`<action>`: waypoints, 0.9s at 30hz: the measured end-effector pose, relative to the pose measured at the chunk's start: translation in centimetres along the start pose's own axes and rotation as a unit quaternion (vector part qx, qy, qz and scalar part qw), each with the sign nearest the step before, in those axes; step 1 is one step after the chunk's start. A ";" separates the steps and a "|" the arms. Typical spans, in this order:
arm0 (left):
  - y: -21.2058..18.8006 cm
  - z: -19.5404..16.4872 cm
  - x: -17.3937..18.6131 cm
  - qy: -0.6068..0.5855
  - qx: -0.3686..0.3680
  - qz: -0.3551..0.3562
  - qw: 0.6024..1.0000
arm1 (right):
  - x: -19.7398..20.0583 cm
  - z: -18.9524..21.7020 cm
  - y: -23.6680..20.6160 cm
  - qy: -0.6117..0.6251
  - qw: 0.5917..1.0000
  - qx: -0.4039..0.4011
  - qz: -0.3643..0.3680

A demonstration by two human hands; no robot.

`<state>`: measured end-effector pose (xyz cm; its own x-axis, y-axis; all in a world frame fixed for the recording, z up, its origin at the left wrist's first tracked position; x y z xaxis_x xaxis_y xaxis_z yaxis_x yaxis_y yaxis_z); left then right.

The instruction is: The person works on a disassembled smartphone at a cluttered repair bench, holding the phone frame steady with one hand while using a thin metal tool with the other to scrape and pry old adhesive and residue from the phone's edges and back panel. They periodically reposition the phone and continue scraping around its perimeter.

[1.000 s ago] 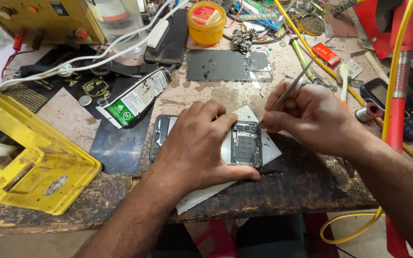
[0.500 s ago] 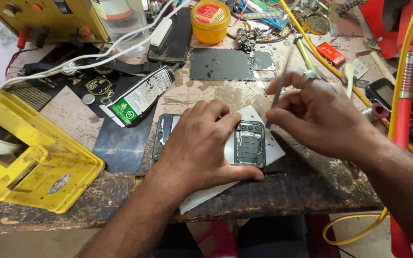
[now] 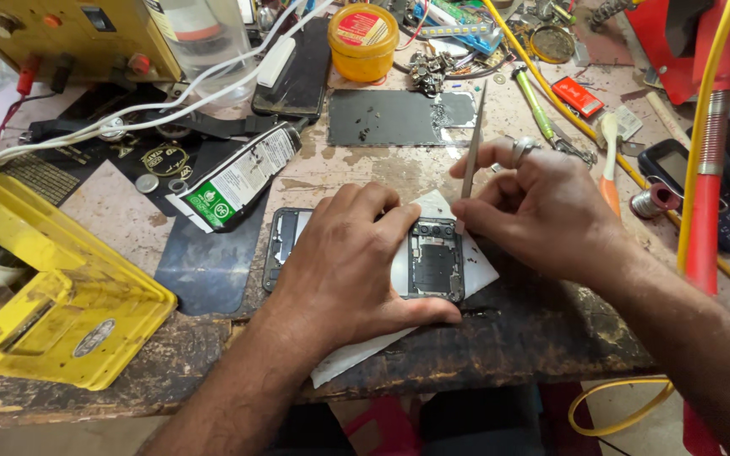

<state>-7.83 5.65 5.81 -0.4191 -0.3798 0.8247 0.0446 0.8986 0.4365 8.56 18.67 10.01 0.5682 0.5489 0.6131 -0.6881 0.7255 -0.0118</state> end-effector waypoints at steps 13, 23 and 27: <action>-0.1 0.1 -0.1 0.004 -0.011 -0.012 1.000 | -0.1 -0.5 -0.1 -0.094 0.995 -0.030 -0.005; -0.1 0.1 -0.2 -0.004 -0.015 -0.021 1.000 | 0.0 -1.1 -0.7 -0.030 0.999 -0.019 -0.004; -0.1 0.1 -0.1 -0.001 -0.013 -0.024 1.000 | -0.1 -1.8 -1.0 0.041 0.999 -0.001 0.006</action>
Point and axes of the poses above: each hand's wrist, its own y-axis towards the middle knuckle, its own x-axis out of the back of the hand, z = x × y, the point moved 1 cm from there along y, towards the middle knuckle, and after that the axes turned 2 degrees about y, right-handed, at the moved point
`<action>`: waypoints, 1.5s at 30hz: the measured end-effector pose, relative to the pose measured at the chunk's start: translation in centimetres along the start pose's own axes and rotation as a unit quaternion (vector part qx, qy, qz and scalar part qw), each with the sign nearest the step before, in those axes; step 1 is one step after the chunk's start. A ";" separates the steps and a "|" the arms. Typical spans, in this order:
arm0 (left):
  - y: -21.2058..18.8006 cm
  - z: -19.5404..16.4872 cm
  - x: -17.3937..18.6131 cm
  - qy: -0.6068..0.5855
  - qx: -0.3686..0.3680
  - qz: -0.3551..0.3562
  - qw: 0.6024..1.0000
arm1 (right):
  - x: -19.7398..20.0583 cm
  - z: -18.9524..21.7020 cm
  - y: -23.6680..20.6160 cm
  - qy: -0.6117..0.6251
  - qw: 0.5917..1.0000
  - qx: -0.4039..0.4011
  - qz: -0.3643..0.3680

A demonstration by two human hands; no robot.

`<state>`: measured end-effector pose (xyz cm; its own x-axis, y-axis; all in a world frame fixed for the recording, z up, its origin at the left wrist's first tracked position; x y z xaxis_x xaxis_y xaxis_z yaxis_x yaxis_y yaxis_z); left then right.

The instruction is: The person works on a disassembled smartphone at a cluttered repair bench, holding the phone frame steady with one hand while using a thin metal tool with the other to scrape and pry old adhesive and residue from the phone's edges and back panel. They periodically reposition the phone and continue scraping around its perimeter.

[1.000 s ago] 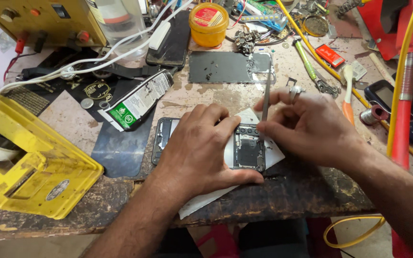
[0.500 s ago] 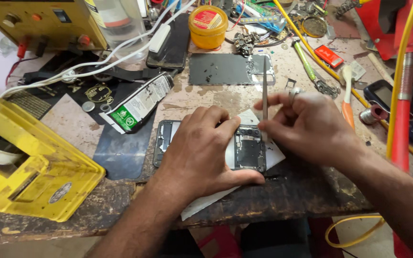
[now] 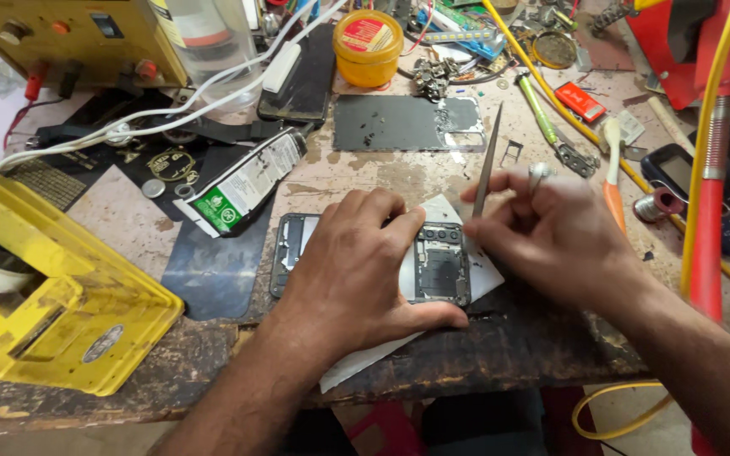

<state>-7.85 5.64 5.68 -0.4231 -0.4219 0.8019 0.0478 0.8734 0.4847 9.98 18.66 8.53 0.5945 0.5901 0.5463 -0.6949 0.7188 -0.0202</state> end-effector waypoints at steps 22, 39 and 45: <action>0.1 -0.2 -0.1 0.037 0.013 -0.009 0.999 | 0.3 -3.7 -0.6 0.174 0.984 0.016 -0.044; 0.2 -1.0 0.4 0.002 0.004 0.020 1.000 | -1.0 -0.9 -2.3 -0.089 0.993 0.019 -0.070; 0.3 -0.8 0.4 0.010 -0.017 -0.005 1.000 | -1.1 -0.6 -2.4 -0.159 0.979 0.094 -0.091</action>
Point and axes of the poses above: each hand's wrist, its own y-axis towards the middle knuckle, its own x-axis out of the back of the hand, z = x × y, the point moved 1 cm from there along y, towards the middle knuckle, and after that the axes turned 2 degrees about y, right-handed, at the moved point
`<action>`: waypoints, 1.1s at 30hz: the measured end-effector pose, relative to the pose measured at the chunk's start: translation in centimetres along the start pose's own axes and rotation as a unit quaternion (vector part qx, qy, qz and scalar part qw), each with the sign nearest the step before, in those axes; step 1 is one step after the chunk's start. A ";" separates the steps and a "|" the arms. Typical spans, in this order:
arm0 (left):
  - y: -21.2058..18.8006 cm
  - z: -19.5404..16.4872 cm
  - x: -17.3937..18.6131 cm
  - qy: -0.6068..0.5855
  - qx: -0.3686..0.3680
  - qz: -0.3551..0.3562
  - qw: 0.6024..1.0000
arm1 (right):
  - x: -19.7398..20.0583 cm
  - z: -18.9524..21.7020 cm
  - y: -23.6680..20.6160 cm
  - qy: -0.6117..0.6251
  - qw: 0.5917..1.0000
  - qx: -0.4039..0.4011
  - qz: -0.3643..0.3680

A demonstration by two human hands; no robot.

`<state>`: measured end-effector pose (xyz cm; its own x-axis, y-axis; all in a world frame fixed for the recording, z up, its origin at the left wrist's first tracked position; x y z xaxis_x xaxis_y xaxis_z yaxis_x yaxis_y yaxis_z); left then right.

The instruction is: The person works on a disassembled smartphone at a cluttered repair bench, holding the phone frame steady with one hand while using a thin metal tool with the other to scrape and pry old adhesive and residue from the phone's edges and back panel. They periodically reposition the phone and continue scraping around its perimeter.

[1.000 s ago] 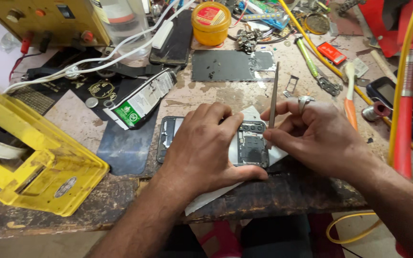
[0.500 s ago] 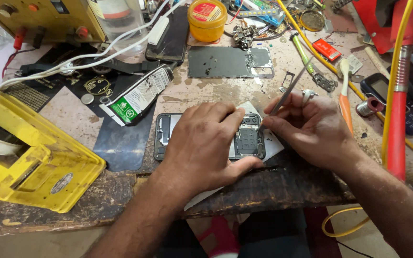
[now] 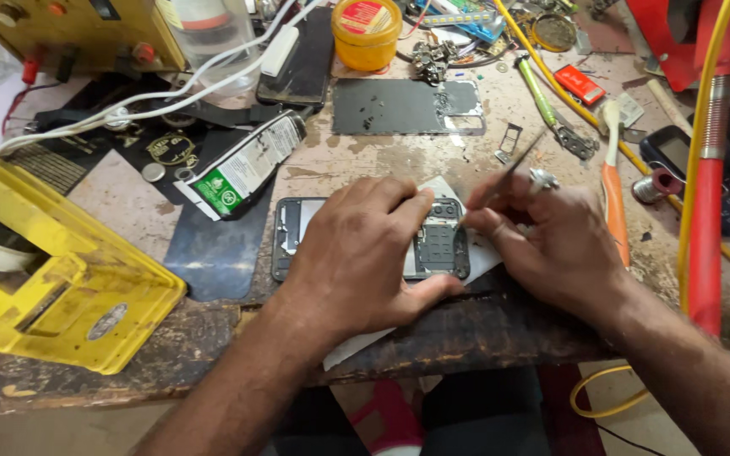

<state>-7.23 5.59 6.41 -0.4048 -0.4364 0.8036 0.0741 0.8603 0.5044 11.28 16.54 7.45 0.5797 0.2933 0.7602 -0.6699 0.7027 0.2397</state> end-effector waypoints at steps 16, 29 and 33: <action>-0.2 0.1 0.1 -0.014 0.000 0.010 1.000 | -0.8 -0.2 -1.1 -0.056 0.995 0.070 -0.051; -0.1 -0.1 0.0 -0.001 0.002 0.023 1.000 | -0.6 0.4 -1.8 -0.073 0.994 0.067 -0.056; -0.2 -0.2 0.0 -0.016 0.004 0.017 1.000 | -0.5 0.3 -1.6 -0.048 0.992 0.095 -0.062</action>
Point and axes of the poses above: each hand's wrist, its own y-axis towards the middle knuckle, its own x-axis out of the back of the hand, z = x × y, the point moved 1 cm from there along y, towards the middle knuckle, and after that the axes turned 2 degrees about y, right-handed, at the moved point
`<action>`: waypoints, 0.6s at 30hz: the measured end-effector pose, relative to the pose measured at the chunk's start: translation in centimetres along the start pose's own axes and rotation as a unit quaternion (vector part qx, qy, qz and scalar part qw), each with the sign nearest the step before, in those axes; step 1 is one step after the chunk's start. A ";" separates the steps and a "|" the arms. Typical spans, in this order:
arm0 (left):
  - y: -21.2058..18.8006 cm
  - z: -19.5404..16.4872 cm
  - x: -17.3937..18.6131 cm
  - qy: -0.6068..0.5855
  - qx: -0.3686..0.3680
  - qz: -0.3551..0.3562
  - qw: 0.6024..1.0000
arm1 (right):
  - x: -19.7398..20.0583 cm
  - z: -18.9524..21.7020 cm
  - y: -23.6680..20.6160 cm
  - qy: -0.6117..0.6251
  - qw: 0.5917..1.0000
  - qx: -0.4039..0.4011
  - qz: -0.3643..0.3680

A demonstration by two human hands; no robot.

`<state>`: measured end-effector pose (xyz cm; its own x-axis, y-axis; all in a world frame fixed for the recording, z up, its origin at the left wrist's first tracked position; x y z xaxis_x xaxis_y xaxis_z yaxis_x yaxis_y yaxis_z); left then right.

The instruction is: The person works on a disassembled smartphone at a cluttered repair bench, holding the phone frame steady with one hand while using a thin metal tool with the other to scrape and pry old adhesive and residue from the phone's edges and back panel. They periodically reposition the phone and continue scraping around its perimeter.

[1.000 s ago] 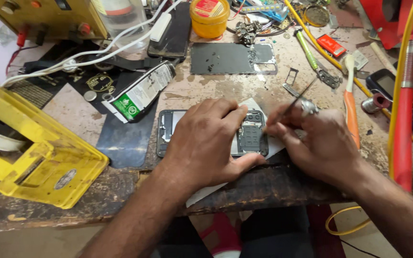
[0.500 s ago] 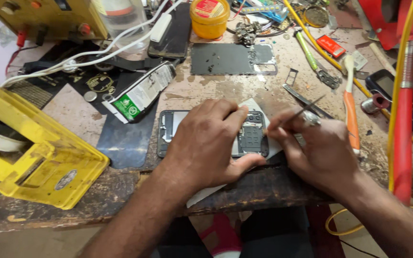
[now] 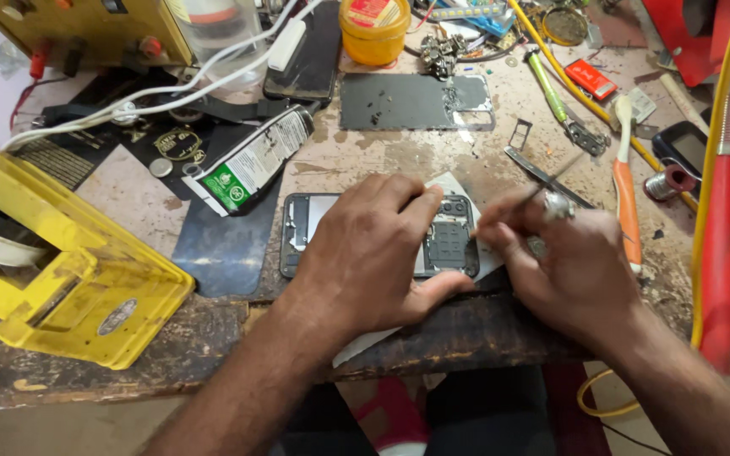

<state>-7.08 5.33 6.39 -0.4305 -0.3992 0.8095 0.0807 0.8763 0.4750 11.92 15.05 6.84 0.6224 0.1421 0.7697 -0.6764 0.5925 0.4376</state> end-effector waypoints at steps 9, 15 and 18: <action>0.0 0.2 0.0 0.002 0.003 0.001 1.000 | 0.4 1.1 -0.2 0.050 0.999 -0.001 0.007; -0.1 0.0 -0.1 -0.003 -0.007 -0.011 1.000 | 0.4 1.1 0.0 -0.032 0.998 -0.043 0.029; -0.2 0.3 0.1 -0.001 0.000 -0.007 1.000 | 0.6 1.7 -0.4 -0.006 1.000 0.010 -0.007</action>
<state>-7.38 5.19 6.33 -0.4342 -0.4110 0.8016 0.0748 0.8703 0.4868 11.96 13.56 7.92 0.6276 0.1235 0.7686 -0.6751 0.5781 0.4583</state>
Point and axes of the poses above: each hand's wrist, its own y-axis towards the middle knuckle, its own x-axis out of the back of the hand, z = x × y, the point moved 1 cm from there along y, towards the middle knuckle, and after that the axes turned 2 degrees about y, right-handed, at the moved point
